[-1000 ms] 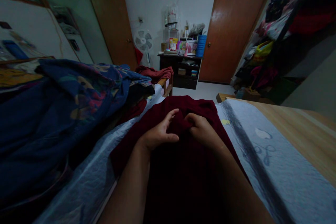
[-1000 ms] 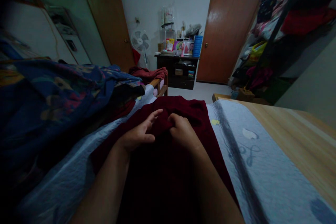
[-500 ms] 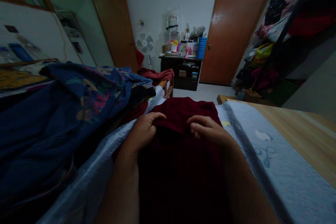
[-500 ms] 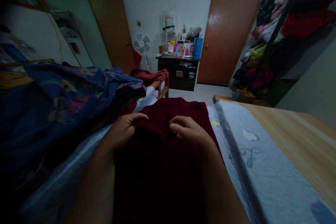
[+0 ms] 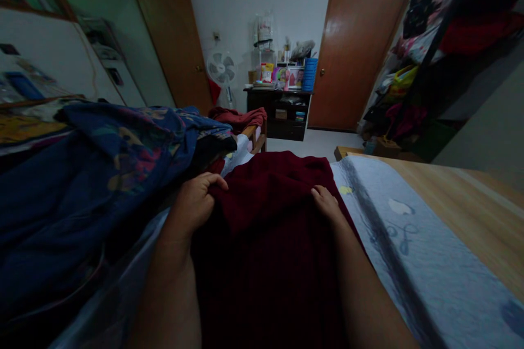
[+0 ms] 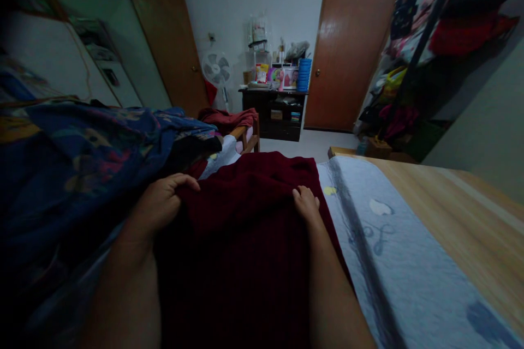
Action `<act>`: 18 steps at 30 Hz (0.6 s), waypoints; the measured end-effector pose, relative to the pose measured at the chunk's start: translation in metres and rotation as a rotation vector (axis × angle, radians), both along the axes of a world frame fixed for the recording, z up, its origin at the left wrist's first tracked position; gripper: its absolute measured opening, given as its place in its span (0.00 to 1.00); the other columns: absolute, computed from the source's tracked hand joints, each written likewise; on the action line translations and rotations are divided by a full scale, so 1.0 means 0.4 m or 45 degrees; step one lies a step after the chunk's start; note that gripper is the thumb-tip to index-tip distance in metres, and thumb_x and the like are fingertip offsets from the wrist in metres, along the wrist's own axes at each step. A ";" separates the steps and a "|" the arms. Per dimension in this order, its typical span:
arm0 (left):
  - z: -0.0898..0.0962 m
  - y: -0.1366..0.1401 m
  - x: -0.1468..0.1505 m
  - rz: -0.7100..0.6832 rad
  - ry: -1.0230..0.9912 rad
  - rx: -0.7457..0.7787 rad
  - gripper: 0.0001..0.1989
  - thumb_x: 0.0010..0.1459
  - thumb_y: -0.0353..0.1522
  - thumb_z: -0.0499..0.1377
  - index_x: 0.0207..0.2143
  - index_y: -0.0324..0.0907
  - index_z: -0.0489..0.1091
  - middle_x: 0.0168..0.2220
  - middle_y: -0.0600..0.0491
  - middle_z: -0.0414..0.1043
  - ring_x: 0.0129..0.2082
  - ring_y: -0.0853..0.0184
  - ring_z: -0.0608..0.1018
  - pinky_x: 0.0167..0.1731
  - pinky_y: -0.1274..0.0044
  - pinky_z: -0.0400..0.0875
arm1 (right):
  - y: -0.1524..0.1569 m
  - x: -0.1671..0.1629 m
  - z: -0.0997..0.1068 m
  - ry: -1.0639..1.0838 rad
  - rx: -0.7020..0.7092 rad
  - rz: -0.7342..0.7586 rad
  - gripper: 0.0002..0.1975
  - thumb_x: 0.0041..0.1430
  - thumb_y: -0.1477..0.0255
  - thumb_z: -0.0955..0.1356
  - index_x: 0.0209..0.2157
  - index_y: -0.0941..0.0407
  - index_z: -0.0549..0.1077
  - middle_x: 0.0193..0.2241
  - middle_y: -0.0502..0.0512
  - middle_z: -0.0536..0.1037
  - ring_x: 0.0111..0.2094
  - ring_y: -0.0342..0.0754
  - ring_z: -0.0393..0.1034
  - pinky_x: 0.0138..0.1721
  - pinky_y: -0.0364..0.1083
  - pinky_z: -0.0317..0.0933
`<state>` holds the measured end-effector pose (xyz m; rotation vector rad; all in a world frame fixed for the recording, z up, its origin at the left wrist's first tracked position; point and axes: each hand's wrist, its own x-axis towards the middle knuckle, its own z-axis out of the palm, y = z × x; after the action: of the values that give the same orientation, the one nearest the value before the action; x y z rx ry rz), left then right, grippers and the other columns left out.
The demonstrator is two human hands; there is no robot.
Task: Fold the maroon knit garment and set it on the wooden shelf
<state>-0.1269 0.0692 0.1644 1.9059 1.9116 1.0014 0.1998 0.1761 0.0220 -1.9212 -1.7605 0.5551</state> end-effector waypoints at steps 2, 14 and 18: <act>0.004 -0.007 0.000 0.061 -0.012 0.007 0.19 0.37 0.26 0.49 0.30 0.44 0.74 0.31 0.55 0.76 0.33 0.63 0.77 0.34 0.77 0.70 | -0.005 -0.006 0.003 0.019 -0.092 -0.039 0.26 0.65 0.63 0.55 0.60 0.59 0.63 0.62 0.61 0.60 0.64 0.56 0.50 0.61 0.59 0.43; -0.096 -0.169 -0.026 0.261 -0.799 -0.203 0.21 0.40 0.32 0.52 0.41 0.44 0.69 0.30 0.56 0.75 0.25 0.64 0.77 0.24 0.76 0.72 | 0.002 -0.008 -0.004 0.140 -0.128 -0.148 0.29 0.66 0.57 0.51 0.64 0.55 0.56 0.65 0.57 0.54 0.67 0.56 0.42 0.63 0.60 0.37; -0.176 -0.247 -0.073 -0.041 -0.273 -0.527 0.20 0.42 0.33 0.52 0.39 0.45 0.72 0.42 0.53 0.76 0.44 0.58 0.77 0.44 0.69 0.73 | 0.000 -0.015 -0.012 0.062 -0.099 -0.152 0.32 0.63 0.56 0.57 0.64 0.57 0.56 0.65 0.60 0.53 0.66 0.57 0.41 0.63 0.61 0.39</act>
<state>-0.1561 -0.0294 0.0939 1.5263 1.7894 0.6985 0.1940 0.1763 0.0174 -2.0323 -1.6039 0.6300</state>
